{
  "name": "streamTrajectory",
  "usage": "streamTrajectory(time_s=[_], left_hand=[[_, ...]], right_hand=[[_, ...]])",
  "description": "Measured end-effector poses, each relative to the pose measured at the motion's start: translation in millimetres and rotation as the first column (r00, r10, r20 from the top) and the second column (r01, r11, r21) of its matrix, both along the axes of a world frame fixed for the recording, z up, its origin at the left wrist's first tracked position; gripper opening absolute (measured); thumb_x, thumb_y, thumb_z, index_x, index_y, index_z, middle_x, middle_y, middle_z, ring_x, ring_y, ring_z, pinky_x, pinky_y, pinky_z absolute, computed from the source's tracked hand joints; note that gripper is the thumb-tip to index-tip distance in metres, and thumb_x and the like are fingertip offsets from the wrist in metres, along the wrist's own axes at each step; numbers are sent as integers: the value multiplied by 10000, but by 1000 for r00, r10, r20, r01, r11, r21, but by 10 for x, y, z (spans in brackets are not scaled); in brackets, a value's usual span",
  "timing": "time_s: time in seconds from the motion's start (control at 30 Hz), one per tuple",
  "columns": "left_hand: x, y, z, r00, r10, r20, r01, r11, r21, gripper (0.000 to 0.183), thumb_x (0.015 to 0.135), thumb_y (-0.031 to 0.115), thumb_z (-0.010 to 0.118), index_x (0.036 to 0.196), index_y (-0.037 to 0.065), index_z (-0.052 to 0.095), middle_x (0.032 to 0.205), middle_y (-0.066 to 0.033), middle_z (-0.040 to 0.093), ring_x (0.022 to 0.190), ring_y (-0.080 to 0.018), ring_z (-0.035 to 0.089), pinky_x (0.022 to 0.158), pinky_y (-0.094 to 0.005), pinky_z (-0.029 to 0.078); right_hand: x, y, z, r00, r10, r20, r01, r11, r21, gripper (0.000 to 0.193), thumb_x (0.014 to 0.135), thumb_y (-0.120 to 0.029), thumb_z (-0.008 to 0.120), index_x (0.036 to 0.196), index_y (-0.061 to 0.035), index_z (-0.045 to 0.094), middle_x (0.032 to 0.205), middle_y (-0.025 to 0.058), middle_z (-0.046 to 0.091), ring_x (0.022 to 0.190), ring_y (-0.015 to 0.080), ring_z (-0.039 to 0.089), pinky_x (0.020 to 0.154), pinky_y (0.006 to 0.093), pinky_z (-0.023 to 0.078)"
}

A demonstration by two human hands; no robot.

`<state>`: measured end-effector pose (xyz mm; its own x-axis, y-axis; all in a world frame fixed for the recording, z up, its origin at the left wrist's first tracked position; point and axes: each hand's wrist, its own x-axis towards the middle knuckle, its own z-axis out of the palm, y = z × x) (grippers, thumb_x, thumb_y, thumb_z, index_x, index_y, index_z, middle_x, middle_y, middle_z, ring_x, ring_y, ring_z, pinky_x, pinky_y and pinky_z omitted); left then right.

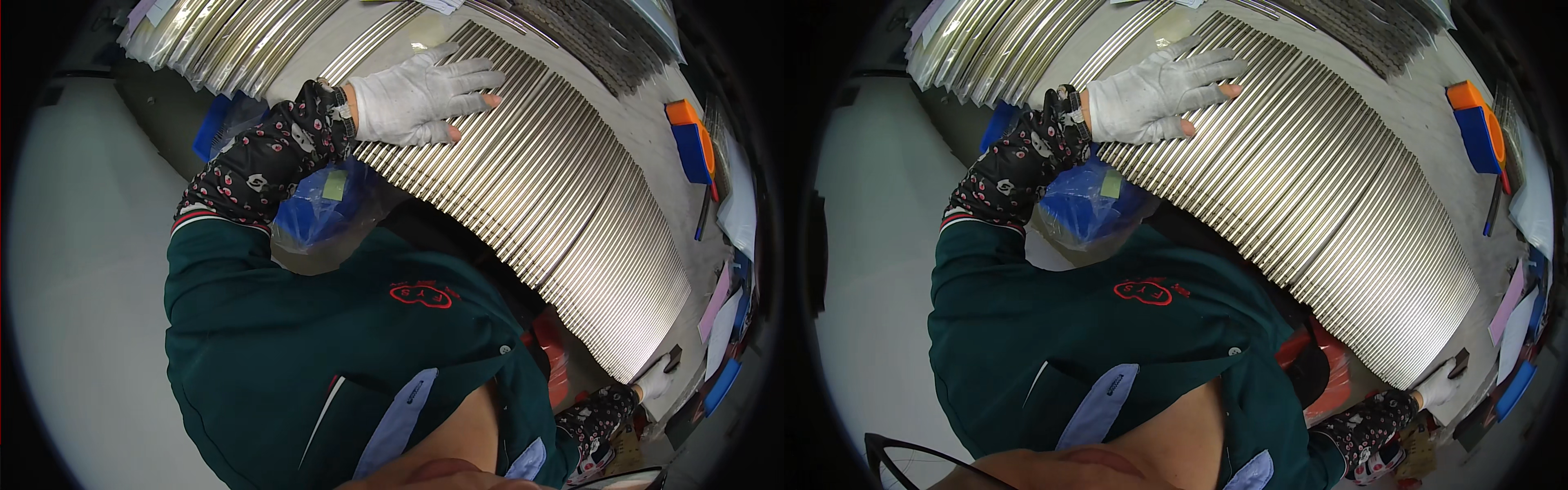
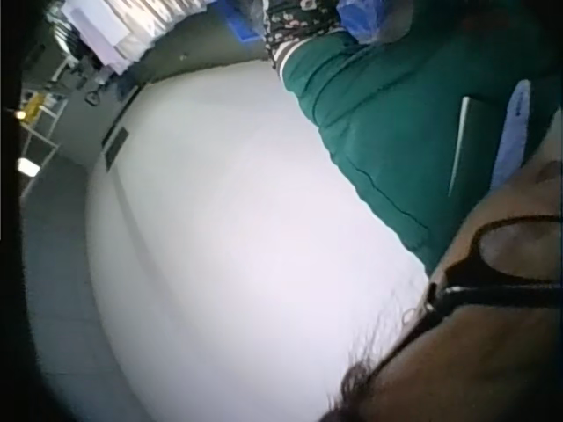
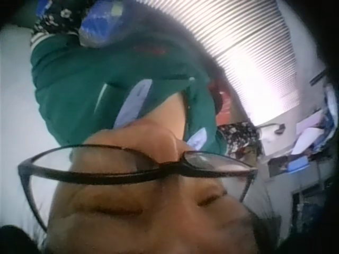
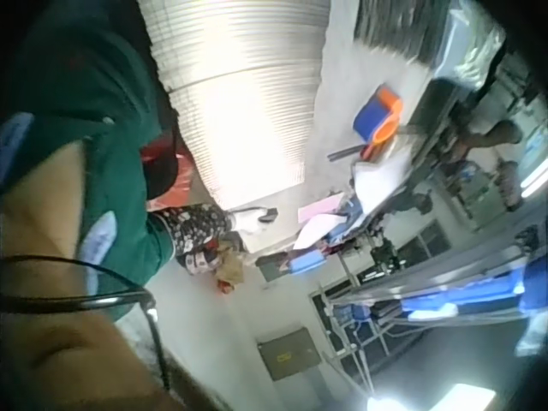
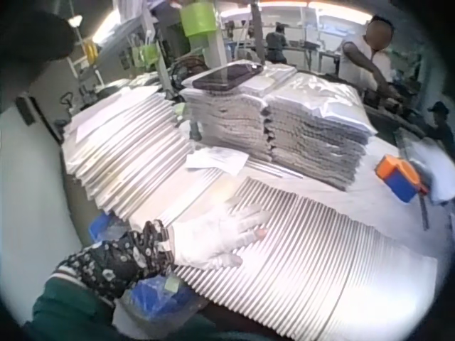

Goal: The person is arranging, inspecting, and stacking thin metal strips at a workbench, using a block to press them flat and then packaging them.

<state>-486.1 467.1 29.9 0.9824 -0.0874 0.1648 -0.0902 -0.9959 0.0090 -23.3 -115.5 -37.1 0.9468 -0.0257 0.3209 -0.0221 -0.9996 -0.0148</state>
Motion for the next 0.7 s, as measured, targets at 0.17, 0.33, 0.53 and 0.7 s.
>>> streamTrajectory(time_s=[0.17, 0.33, 0.53, 0.7], left_hand=[[-61, 11, 25, 1000, 13, 5, -14, 999, 43, 640, 935, 490, 483, 1434, 99, 397, 1517, -130, 320, 1424, -311, 280, 1149, -549, 247], [-106, 97, -14, 1000, -17, -8, 17, 1000, 19, 692, 960, 534, 377, 1518, 148, 240, 1536, -173, 268, 1409, -360, 298, 1134, -575, 235], [-127, 118, -1, 1000, -8, -15, 8, 999, 41, 680, 949, 520, 406, 1508, 152, 286, 1533, -176, 281, 1400, -378, 311, 1141, -543, 247], [-140, 134, 14, 1000, -1, -18, 2, 998, 57, 679, 959, 552, 358, 1509, 158, 292, 1526, -182, 295, 1396, -379, 320, 1145, -517, 250]], right_hand=[[0, -43, -41, 999, -11, 30, 11, 1000, -18, 828, 816, -688, 494, 1381, -83, 513, 1282, 194, 601, 1135, 394, 577, 968, 477, 432], [-49, 15, -13, 1000, -14, 26, 15, 1000, -27, 765, 834, -622, 523, 1364, -70, 529, 1266, 196, 606, 1121, 404, 579, 950, 468, 446], [-65, 59, 26, 998, -64, -18, 62, 996, -63, 779, 835, -631, 520, 1358, -54, 528, 1246, 211, 612, 1110, 406, 582, 944, 472, 448], [-7, -14, -39, 999, -48, 15, 48, 998, -46, 782, 834, -635, 522, 1367, -64, 521, 1251, 203, 613, 1117, 401, 581, 948, 466, 448]])
